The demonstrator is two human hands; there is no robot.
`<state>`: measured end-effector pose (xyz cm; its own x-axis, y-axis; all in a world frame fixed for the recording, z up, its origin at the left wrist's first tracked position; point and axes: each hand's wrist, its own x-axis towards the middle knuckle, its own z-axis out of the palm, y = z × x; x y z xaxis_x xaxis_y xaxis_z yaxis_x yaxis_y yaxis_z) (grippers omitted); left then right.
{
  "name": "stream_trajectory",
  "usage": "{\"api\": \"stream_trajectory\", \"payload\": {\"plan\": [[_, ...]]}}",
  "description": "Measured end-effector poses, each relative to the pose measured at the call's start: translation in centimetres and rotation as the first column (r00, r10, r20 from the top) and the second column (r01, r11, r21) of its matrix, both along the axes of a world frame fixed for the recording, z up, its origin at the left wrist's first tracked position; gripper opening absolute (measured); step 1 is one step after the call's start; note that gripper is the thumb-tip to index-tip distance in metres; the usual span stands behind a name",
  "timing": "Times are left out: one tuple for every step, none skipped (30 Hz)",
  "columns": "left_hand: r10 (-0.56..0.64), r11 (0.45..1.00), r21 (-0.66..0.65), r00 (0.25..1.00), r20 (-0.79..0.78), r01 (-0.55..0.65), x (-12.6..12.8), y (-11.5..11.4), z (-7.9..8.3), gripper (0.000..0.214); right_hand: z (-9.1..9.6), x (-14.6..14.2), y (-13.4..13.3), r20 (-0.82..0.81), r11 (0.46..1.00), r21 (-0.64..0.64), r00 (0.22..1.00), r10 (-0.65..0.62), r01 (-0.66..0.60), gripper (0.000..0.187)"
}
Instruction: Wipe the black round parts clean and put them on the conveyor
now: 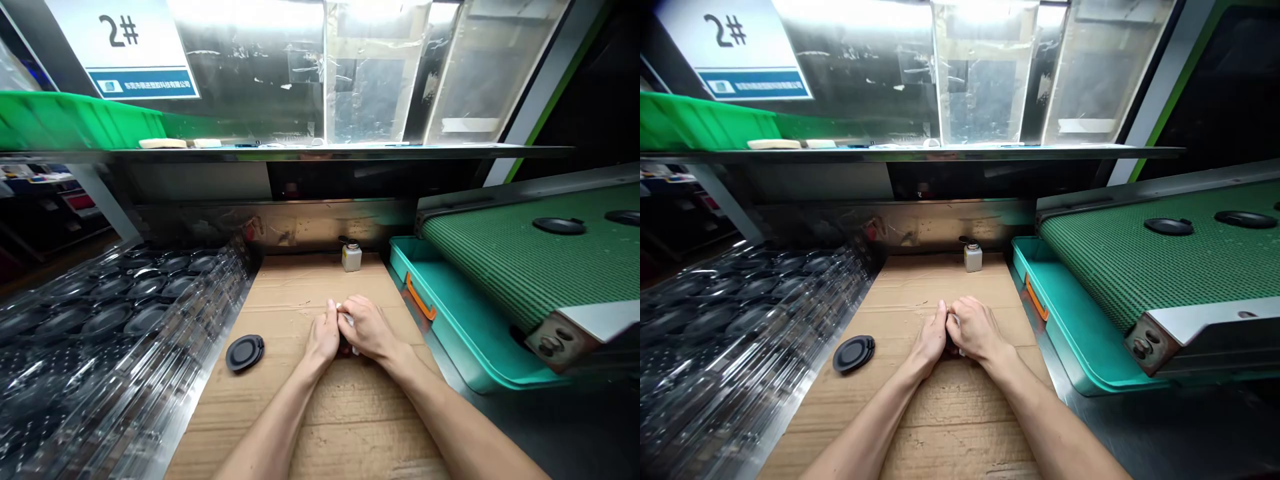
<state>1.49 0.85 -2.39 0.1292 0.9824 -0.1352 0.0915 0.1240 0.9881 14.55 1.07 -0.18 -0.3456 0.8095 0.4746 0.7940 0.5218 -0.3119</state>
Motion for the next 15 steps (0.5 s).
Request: {"api": "stream_trajectory", "payload": {"plan": [[0.009,1.0,0.001,1.0,-0.011,-0.009,0.0,-0.1,0.1,0.069,-0.1,-0.1,0.0,0.004,1.0,0.005,1.0,-0.003,0.003,0.012],[0.02,1.0,-0.002,1.0,-0.017,-0.02,0.0,-0.2,0.2,0.069,-0.1,-0.1,-0.1,0.009,1.0,0.008,1.0,-0.013,0.013,0.012],[0.032,0.999,-0.003,0.999,-0.017,-0.033,0.0,-0.2,0.3,0.068,-0.2,-0.2,-0.1,0.014,1.0,0.012,1.0,-0.027,0.027,0.012],[0.048,0.999,0.003,0.999,-0.011,-0.048,0.1,-0.3,0.3,0.065,-0.4,-0.4,-0.1,0.016,0.999,0.019,0.999,-0.041,0.04,0.012],[0.061,0.998,0.014,0.998,0.002,-0.061,0.1,-0.3,0.3,0.063,-0.5,-0.5,-0.1,0.016,0.999,0.027,0.999,-0.048,0.047,0.013],[0.07,0.997,0.028,0.997,0.021,-0.071,0.1,-0.3,0.2,0.06,-0.6,-0.6,0.0,0.012,0.998,0.035,0.999,-0.047,0.046,0.013],[0.073,0.997,0.034,0.996,0.042,-0.075,0.1,-0.3,0.1,0.058,-0.6,-0.7,0.0,0.006,0.998,0.04,0.999,-0.039,0.038,0.013],[0.068,0.997,0.025,0.996,0.061,-0.069,0.2,-0.3,0.0,0.057,-0.7,-0.8,0.1,0.002,0.999,0.039,1.0,-0.028,0.027,0.013],[0.055,0.998,0.001,0.995,0.082,-0.055,0.2,-0.2,-0.1,0.058,-0.6,-0.8,0.1,0.001,0.999,0.03,1.0,-0.015,0.015,0.013],[0.05,0.998,-0.036,0.993,0.111,-0.046,0.1,0.0,-0.1,0.06,-0.5,-0.6,0.2,0.003,1.0,0.014,1.0,-0.006,0.005,0.013],[0.062,0.995,-0.085,0.985,0.162,-0.049,0.0,0.2,-0.1,0.062,-0.4,-0.3,0.2,0.003,1.0,-0.004,1.0,-0.006,0.006,0.013],[0.093,0.988,-0.143,0.967,0.236,-0.06,-0.3,0.4,0.0,0.064,-0.1,0.1,0.2,-0.002,1.0,-0.022,1.0,-0.02,0.02,0.014],[0.142,0.974,-0.214,0.934,0.329,-0.073,-0.7,0.7,0.2,0.064,0.1,0.7,0.2,-0.01,0.998,-0.039,0.999,-0.048,0.048,0.016],[0.202,0.951,-0.3,0.878,0.434,-0.07,-1.1,1.0,0.5,0.063,0.4,1.4,0.1,-0.016,0.993,-0.056,0.995,-0.101,0.1,0.017],[0.262,0.92,-0.389,0.805,0.532,-0.043,-1.7,1.3,0.8,0.061,0.7,2.2,0.1,-0.012,0.98,-0.079,0.983,-0.182,0.181,0.019]]}}
